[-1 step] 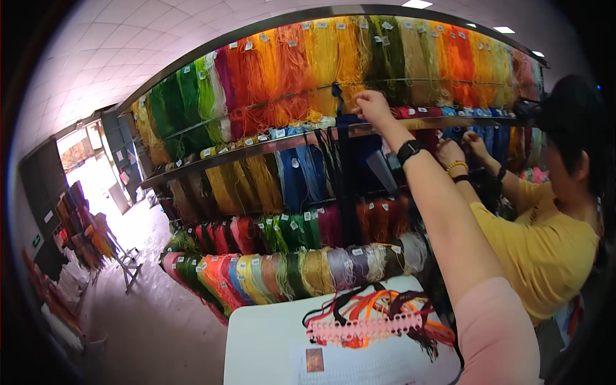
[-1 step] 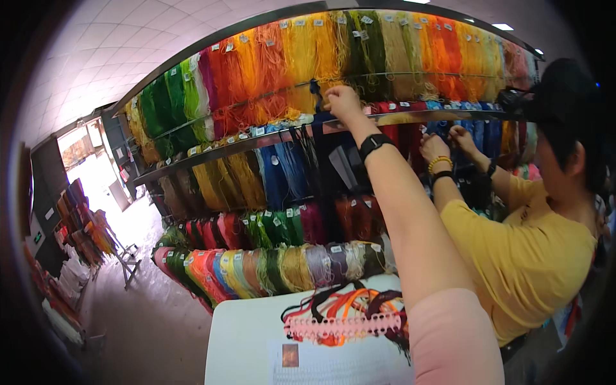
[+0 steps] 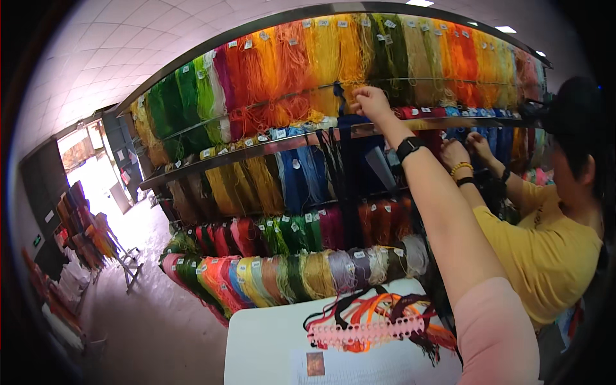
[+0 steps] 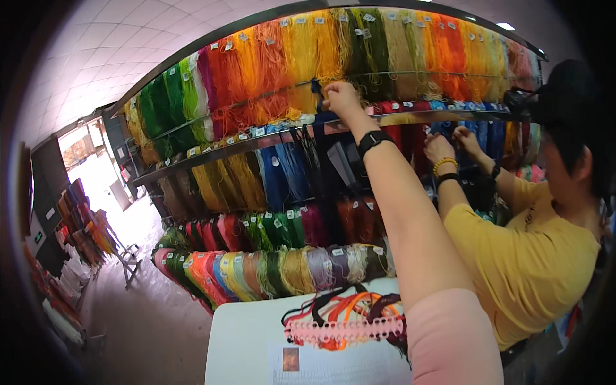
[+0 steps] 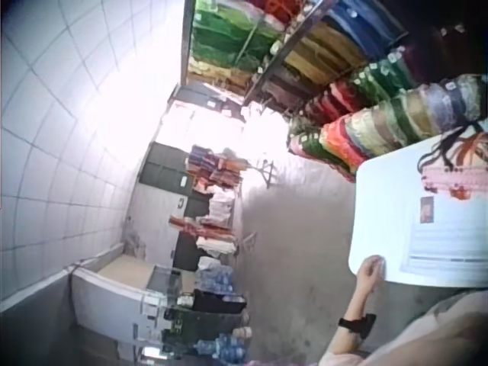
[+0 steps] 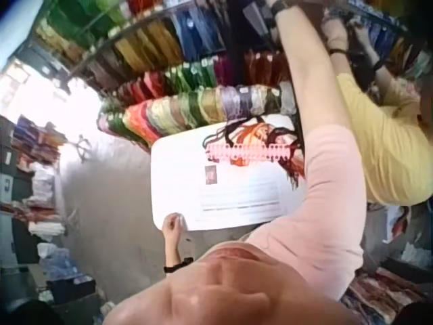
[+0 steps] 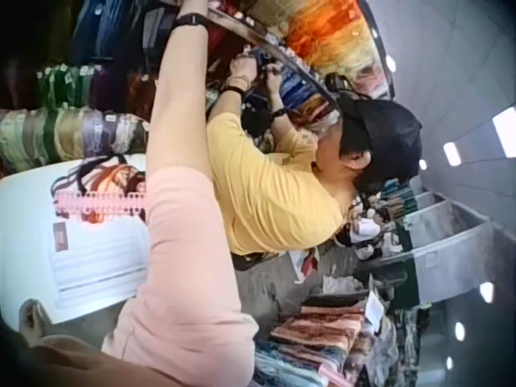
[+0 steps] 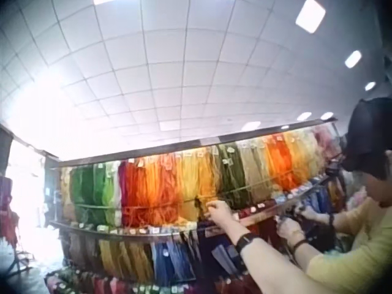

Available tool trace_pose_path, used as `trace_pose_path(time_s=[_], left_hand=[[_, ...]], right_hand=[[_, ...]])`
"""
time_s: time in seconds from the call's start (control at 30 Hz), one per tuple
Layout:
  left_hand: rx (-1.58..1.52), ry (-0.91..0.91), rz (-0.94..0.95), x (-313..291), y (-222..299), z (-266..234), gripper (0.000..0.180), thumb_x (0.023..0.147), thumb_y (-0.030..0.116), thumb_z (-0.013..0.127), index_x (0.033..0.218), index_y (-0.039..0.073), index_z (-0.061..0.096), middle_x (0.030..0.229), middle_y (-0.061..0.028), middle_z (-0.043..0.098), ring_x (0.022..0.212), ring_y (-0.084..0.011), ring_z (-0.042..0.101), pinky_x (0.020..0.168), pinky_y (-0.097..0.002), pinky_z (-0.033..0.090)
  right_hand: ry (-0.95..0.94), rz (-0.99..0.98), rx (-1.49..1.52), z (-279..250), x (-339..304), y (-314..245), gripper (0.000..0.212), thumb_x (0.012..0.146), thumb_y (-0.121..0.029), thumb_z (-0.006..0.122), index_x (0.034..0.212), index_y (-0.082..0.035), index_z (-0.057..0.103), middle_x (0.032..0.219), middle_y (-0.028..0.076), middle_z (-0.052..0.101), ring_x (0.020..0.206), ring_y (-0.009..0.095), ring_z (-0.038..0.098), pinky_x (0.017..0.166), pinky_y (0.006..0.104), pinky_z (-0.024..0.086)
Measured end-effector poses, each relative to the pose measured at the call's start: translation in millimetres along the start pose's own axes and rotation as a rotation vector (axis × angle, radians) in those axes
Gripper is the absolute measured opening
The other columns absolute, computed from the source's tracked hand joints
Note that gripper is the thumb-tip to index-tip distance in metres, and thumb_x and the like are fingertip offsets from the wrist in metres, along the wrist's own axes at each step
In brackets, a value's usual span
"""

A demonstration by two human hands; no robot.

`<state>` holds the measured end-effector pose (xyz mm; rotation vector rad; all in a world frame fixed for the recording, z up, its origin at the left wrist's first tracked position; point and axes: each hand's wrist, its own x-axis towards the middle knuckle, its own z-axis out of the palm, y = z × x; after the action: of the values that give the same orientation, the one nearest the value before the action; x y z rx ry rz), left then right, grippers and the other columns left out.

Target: The person pulls strands of thread from various bundles on a rack, compares them to a chart, and loops them through the holes of a pink organizer. They repeat this process for several different colors before placing the organizer and chart onto a table.

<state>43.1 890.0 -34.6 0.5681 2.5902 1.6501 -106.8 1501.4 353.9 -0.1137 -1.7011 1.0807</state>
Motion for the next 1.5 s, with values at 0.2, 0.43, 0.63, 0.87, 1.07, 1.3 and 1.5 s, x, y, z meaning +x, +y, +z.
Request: trace_pose_path(time_s=[0.2, 0.43, 0.63, 0.87, 1.07, 1.3, 1.5], left_hand=[[-0.131, -0.041, -0.206, 4.9, 6.1, -3.2, 0.011, 0.077, 0.007, 0.052, 0.087, 0.001, 0.055, 0.078, -0.003, 0.053, 0.061, -0.008, 0.046, 0.052, -0.0194, 0.039], [-0.142, -0.005, -0.315, 3.2, 24.9, -1.4, 0.015, 0.075, 0.011, 0.056, 0.084, 0.0, 0.055, 0.082, -0.0045, 0.055, 0.071, -0.0107, 0.048, 0.061, -0.024, 0.041], [-0.186, 0.007, -0.412, 0.3, 20.6, -2.1, 0.014, 0.076, 0.013, 0.057, 0.084, 0.001, 0.055, 0.079, -0.0022, 0.054, 0.064, -0.0082, 0.045, 0.055, -0.021, 0.039], [-0.143, 0.018, -0.3, 0.0, 19.9, -1.5, 0.015, 0.077, 0.014, 0.056, 0.086, 0.002, 0.055, 0.074, -0.0012, 0.053, 0.059, -0.0067, 0.043, 0.05, -0.0199, 0.037], [-0.183, -0.002, -0.359, -2.1, 14.2, -3.2, 0.013, 0.077, 0.011, 0.056, 0.086, 0.002, 0.055, 0.073, -0.0018, 0.053, 0.057, -0.0067, 0.043, 0.049, -0.0198, 0.037], [-0.186, 0.012, -0.371, -2.1, 15.6, -3.3, 0.013, 0.076, 0.009, 0.056, 0.086, 0.001, 0.055, 0.073, -0.0023, 0.053, 0.057, -0.0071, 0.044, 0.049, -0.0201, 0.038], [-0.198, -0.055, -0.407, 3.2, 44.8, -7.3, 0.014, 0.075, 0.01, 0.056, 0.086, 0.001, 0.057, 0.076, -0.0024, 0.055, 0.063, -0.008, 0.047, 0.053, -0.02, 0.039]], right_hand=[[-0.063, -0.017, 0.118, 27.2, 48.6, 7.0, 0.043, 0.075, 0.001, 0.035, 0.118, 0.004, 0.032, 0.121, 0.014, 0.034, 0.082, 0.019, 0.055, 0.055, 0.0233, 0.045], [0.061, 0.065, 0.197, 48.9, 75.0, 25.1, 0.046, 0.074, 0.002, 0.043, 0.119, 0.002, 0.031, 0.118, 0.014, 0.039, 0.078, 0.017, 0.056, 0.052, 0.0211, 0.044], [0.274, -0.029, 0.142, 46.1, 75.3, 46.9, 0.015, 0.074, -0.005, 0.052, 0.088, 0.002, 0.054, 0.067, 0.005, 0.057, 0.054, 0.011, 0.054, 0.048, 0.0196, 0.042], [0.208, -0.02, 0.409, 34.3, 64.5, 45.4, 0.008, 0.075, -0.009, 0.055, 0.077, -0.002, 0.057, 0.063, 0.002, 0.055, 0.05, 0.006, 0.05, 0.043, 0.0168, 0.037], [0.185, -0.068, 0.376, 17.7, 57.5, 44.3, 0.009, 0.074, -0.009, 0.056, 0.076, -0.001, 0.058, 0.063, 0.002, 0.056, 0.049, 0.006, 0.049, 0.042, 0.0164, 0.037], [0.228, -0.026, 0.497, 2.8, 48.8, 27.8, 0.009, 0.073, -0.009, 0.056, 0.074, 0.0, 0.058, 0.065, 0.004, 0.058, 0.048, 0.008, 0.054, 0.039, 0.0171, 0.037], [0.286, -0.07, 0.643, -6.0, 37.1, 10.3, 0.012, 0.075, -0.01, 0.053, 0.071, 0.0, 0.059, 0.063, 0.003, 0.057, 0.055, 0.009, 0.056, 0.043, 0.0179, 0.039]])
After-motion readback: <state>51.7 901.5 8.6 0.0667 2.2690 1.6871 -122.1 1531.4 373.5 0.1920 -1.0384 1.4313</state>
